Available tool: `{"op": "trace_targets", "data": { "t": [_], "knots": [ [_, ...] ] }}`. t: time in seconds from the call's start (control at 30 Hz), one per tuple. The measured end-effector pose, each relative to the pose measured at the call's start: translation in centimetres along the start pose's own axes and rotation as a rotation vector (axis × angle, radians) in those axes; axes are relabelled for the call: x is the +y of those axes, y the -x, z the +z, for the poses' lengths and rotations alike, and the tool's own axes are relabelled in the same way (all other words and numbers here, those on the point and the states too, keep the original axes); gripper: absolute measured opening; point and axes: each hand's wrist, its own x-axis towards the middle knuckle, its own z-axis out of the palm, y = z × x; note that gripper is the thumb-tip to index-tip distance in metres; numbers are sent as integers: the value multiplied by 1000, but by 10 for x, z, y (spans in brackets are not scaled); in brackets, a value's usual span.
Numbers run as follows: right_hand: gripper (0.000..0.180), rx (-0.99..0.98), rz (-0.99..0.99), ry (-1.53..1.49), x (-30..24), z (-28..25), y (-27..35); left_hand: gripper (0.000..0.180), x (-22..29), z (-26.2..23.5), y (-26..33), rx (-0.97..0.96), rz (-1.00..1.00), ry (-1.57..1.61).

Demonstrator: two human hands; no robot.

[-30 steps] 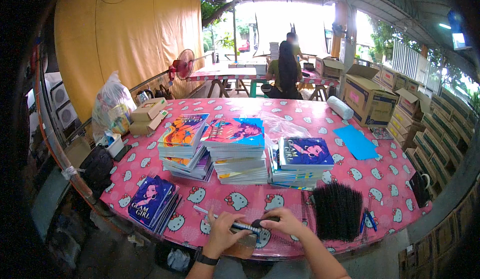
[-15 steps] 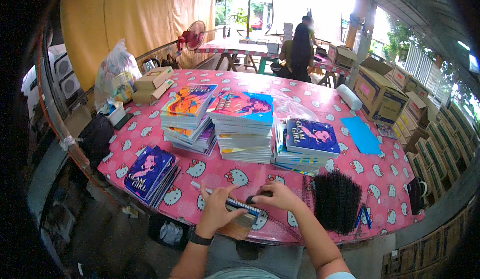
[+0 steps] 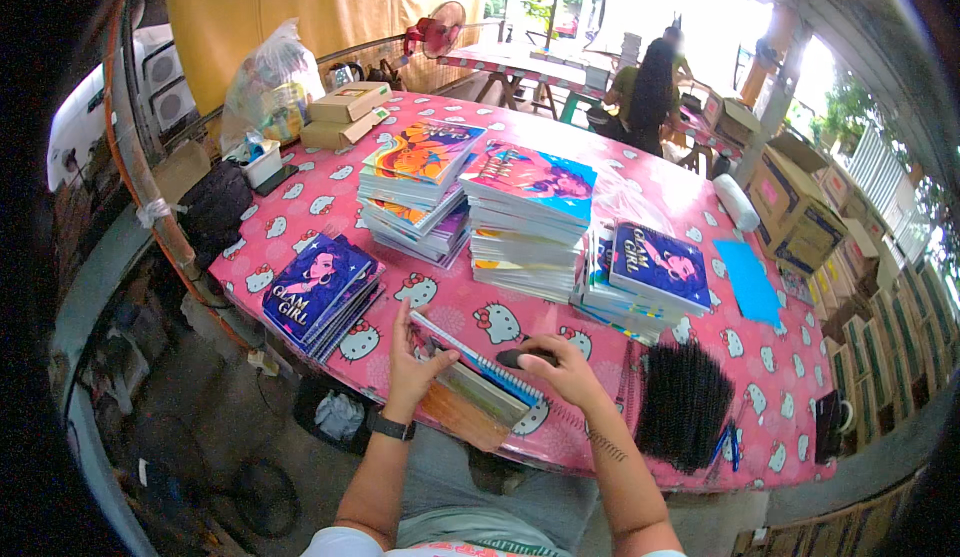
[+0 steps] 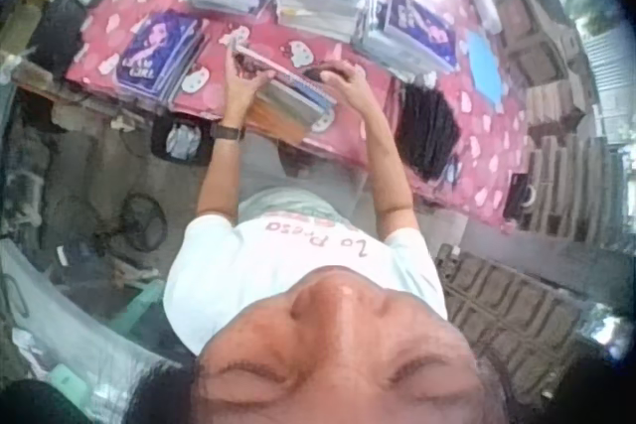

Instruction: The person threads spiral coils through the punched holes of several notebooks by hand, placing each one on a stack after finishing.

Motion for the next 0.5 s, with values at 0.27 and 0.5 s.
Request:
{"op": "trace_targets", "data": {
  "t": [0.27,0.5],
  "knots": [
    [47,46,129,-114,15,0,-15,98,10,14,10,25,64,56],
    [48,-35,0,336,13,-3,-31,69,-7,17,3,17,-44,250]
  ]
}}
